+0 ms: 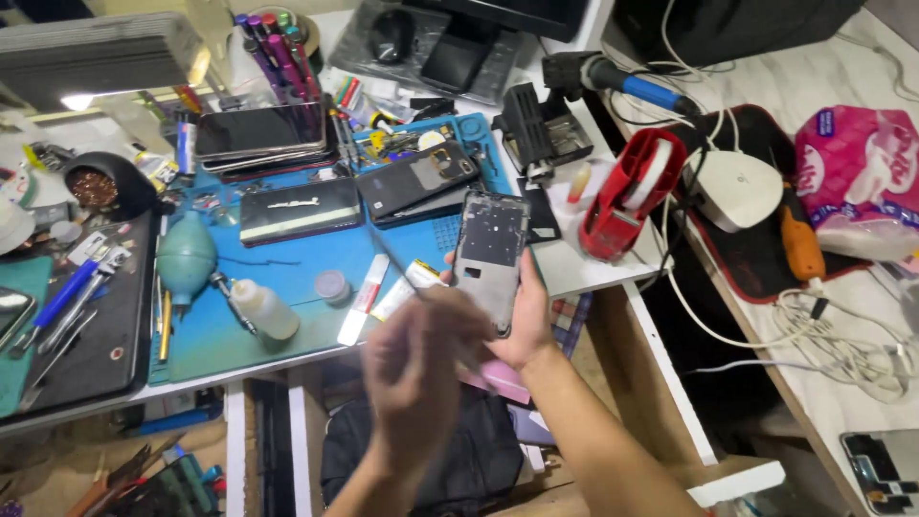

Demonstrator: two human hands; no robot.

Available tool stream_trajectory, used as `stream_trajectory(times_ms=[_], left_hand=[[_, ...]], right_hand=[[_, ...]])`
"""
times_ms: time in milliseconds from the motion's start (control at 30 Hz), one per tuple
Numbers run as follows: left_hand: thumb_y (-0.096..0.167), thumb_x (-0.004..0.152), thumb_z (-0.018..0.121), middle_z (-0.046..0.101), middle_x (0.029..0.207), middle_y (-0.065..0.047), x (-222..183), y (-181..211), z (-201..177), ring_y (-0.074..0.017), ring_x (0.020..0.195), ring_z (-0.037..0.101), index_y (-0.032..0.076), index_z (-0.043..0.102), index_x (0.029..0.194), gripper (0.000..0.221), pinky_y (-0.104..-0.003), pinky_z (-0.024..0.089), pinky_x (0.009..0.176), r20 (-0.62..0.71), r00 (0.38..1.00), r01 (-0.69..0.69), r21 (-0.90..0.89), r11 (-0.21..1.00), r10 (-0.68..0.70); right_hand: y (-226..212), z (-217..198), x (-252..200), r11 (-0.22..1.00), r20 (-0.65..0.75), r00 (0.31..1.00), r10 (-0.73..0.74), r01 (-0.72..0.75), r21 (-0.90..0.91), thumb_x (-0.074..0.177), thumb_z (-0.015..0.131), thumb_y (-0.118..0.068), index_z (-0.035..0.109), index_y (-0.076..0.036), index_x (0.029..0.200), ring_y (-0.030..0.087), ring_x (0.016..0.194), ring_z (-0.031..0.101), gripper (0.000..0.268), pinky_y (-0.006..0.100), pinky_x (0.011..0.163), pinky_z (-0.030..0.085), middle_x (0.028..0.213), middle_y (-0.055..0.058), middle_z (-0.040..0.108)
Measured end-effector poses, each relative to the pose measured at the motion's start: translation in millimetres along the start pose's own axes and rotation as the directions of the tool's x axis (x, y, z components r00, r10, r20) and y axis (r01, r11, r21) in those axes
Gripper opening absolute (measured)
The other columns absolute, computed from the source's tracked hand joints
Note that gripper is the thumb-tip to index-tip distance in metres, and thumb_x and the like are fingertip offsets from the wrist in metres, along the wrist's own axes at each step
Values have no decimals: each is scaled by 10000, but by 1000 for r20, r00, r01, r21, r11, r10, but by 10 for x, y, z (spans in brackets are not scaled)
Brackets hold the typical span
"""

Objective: Reinstalling a battery into a mobile phone chassis after cleaning adhesive residue from the frame.

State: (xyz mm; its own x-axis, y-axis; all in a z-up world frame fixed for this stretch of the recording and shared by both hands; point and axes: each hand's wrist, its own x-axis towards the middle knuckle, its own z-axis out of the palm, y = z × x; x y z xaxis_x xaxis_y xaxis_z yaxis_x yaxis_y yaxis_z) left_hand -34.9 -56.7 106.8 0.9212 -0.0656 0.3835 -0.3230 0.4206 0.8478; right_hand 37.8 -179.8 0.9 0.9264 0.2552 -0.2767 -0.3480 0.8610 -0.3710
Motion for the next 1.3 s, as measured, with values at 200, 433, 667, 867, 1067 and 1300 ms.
stream_trajectory(times_ms=[200,433,667,867,1067,1300], left_hand=[[196,963,683,704,740,-156,-120,-324,-941,-239,620,726,3,670,956,193,-316,625,557,-287,955,70,-22,997,-73],[92,969,638,742,1054,-229,-201,-552,-949,-344,787,823,-51,742,1076,207,-394,740,641,-162,955,243,-42,969,-247],[148,973,610,819,998,-106,-181,-597,-970,-212,874,824,-18,793,1008,250,-310,742,771,-166,927,359,149,921,-335],[166,987,573,809,1003,-111,-150,-637,-1004,-223,857,850,-24,768,1025,275,-303,745,751,-159,913,399,152,904,-376],[110,996,554,817,983,-71,-107,-569,-1066,-174,834,819,58,742,1103,223,-252,669,797,-5,979,184,434,882,-202],[98,981,587,812,983,-68,-98,-650,-1092,-182,864,813,41,777,1033,205,-271,654,836,-38,979,200,387,900,-202]], right_hand=[[139,60,35,994,102,990,-103,106,-28,1057,276,-621,519,-19,1446,372,1047,641,757,538,869,543,1245,247,647],[205,197,59,981,22,996,-82,84,-175,1036,277,-656,567,45,1350,386,943,627,821,512,866,542,1109,256,658],[228,197,104,985,39,999,-35,41,-167,1015,344,-660,555,52,1352,375,912,638,816,481,857,550,1114,249,656],[226,251,114,981,50,998,-48,56,-188,1031,301,-654,549,70,1335,347,916,628,823,475,879,526,1072,236,658],[235,272,110,981,23,999,-37,40,-190,1038,275,-656,551,56,1350,338,911,629,825,464,873,531,1075,229,657],[261,288,104,969,26,995,-94,98,-228,1012,367,-637,548,66,1332,317,898,626,793,449,835,547,1111,217,644]])
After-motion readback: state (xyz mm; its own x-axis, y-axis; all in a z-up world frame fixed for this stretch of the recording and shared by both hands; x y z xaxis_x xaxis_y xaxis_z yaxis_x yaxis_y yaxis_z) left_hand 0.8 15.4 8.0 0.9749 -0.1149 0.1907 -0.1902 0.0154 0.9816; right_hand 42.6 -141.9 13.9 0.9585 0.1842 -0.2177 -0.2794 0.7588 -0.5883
